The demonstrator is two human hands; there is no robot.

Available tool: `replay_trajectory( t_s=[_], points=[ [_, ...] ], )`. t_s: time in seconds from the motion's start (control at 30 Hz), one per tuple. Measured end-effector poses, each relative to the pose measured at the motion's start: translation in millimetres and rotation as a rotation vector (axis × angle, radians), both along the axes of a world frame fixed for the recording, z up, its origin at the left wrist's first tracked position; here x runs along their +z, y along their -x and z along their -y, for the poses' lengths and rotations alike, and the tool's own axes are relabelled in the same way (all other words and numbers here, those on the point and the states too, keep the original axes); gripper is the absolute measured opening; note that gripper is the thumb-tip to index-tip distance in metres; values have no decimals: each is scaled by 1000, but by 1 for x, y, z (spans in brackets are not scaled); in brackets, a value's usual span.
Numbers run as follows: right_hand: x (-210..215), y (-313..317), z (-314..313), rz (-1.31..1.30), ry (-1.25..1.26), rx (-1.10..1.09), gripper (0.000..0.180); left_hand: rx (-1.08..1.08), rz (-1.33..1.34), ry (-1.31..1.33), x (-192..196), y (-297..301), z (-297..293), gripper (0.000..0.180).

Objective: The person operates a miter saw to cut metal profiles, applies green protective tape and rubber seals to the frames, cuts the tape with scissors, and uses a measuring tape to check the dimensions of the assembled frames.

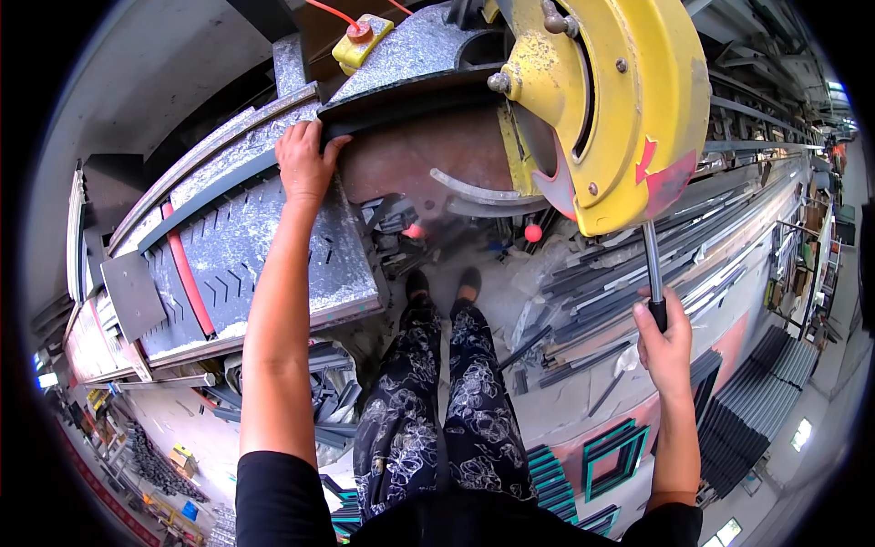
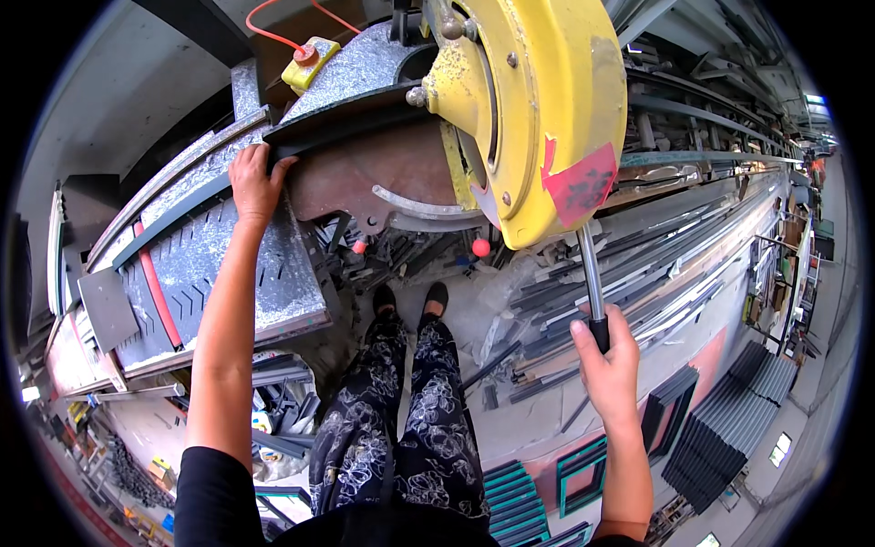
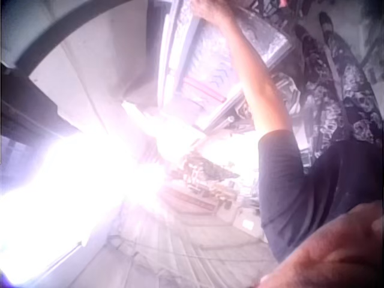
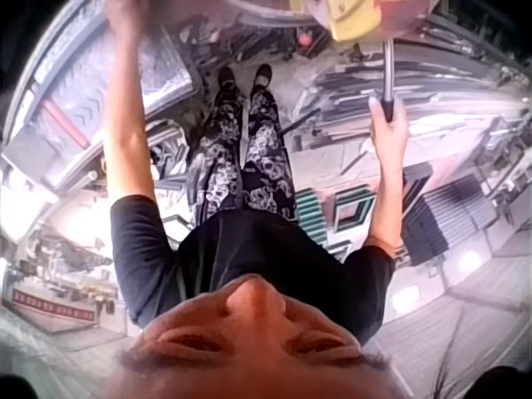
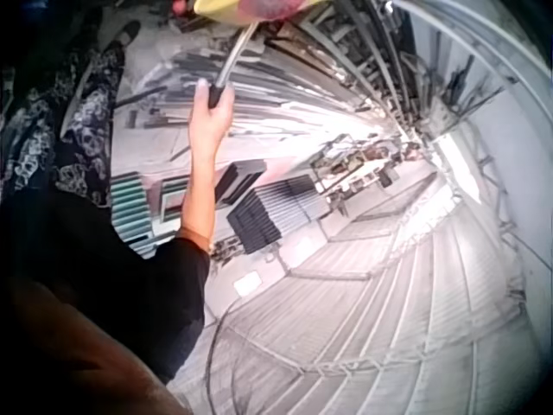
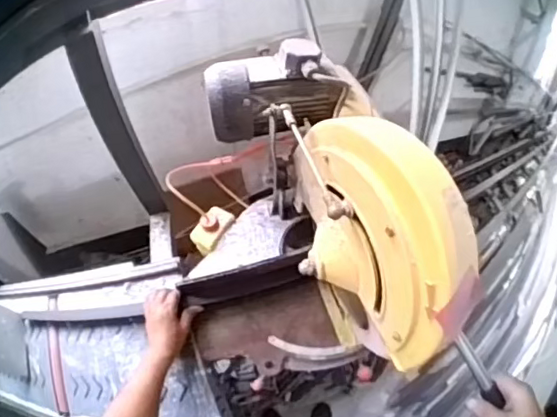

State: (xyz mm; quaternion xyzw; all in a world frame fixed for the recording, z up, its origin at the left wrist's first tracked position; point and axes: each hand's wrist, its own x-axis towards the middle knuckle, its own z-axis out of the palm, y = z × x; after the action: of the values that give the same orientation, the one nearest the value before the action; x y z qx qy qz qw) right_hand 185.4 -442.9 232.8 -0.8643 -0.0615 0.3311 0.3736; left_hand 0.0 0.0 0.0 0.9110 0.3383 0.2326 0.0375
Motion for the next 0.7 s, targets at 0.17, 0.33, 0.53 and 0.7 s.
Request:
replay_trajectory(
  t_s=[0.17, 0.33, 0.53, 0.7],
  points=[
    [15, -1, -6, 16, -7, -13, 26, 1, -1, -31, -4, -2, -2, 46],
    [20, -2, -6, -4, -11, -10, 28, 7, -31, -40, -5, 1, -3, 46],
    [19, 1, -7, -1, 14, -30, 29, -1, -41, -34, -4, 1, -1, 46],
    [18, 1, -7, -6, 3, -38, 30, -13, -30, -57, -7, 2, -3, 46]
  ],
)
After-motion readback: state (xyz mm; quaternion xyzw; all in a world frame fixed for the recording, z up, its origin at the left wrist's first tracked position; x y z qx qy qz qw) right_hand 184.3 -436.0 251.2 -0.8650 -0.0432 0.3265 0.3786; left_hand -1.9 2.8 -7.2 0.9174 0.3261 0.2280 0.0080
